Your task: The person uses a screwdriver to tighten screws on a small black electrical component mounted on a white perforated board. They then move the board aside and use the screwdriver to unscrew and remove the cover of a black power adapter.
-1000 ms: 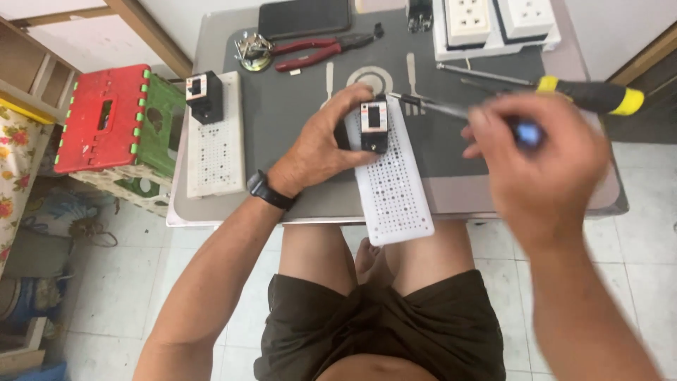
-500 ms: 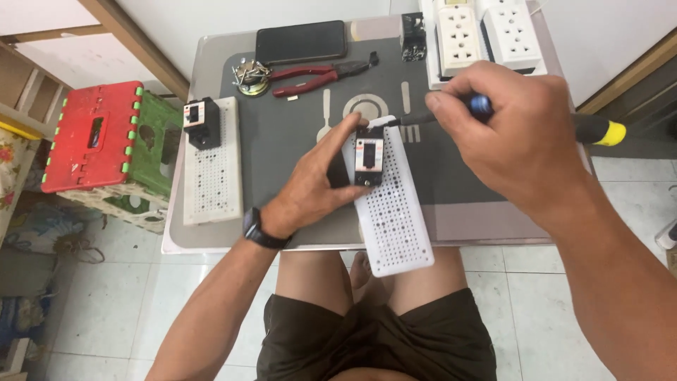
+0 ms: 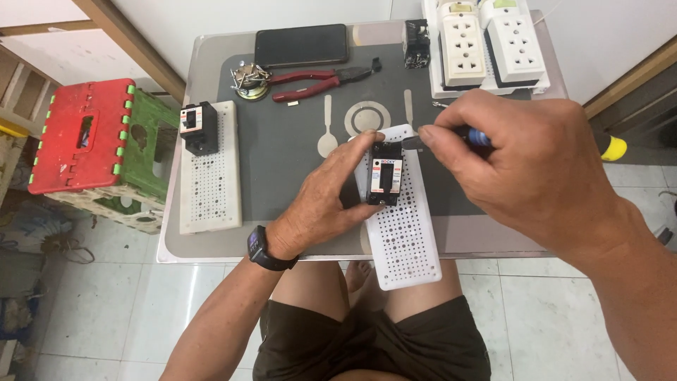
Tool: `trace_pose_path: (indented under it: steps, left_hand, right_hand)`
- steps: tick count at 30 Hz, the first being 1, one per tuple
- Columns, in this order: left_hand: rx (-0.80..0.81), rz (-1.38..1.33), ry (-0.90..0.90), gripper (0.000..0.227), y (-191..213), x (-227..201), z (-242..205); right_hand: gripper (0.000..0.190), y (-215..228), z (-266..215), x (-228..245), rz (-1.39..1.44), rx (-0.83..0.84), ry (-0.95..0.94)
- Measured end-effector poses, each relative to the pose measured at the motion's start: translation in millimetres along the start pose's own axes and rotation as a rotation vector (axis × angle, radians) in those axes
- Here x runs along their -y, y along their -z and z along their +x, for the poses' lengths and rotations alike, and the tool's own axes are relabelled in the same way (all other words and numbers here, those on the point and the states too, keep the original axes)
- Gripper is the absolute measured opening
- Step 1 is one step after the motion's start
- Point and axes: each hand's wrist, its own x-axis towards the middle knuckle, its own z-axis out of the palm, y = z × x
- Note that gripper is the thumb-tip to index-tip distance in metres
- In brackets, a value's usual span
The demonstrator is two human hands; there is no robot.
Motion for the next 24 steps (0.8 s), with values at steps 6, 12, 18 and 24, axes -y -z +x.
trace_pose_path:
  steps: [6, 12, 18, 24]
  left_hand:
    - [-0.016, 0.050, -0.043, 0.096, -1.5, 4.7, -2.1]
    - [-0.020, 0.046, -0.024, 0.095, -2.2, 5.6, -3.5]
    - [-0.036, 0.067, -0.035, 0.104, -6.2, 15.4, -4.5]
    - [-0.053, 0.041, -0.050, 0.117, -11.1, 28.9, -4.3]
  right_hand:
    - [0.027, -0.2, 8.9, 16.3, -0.141, 0.032, 0.077]
    - [0.025, -10.3, 15.7, 20.5, -0.196, 0.017, 0.012]
    - [0.011, -19.4, 23.2, 25.5, -0.200, 0.018, 0.104]
    - [0.019, -38.3, 50.1, 28.7, -0.094, 0.395, -0.079]
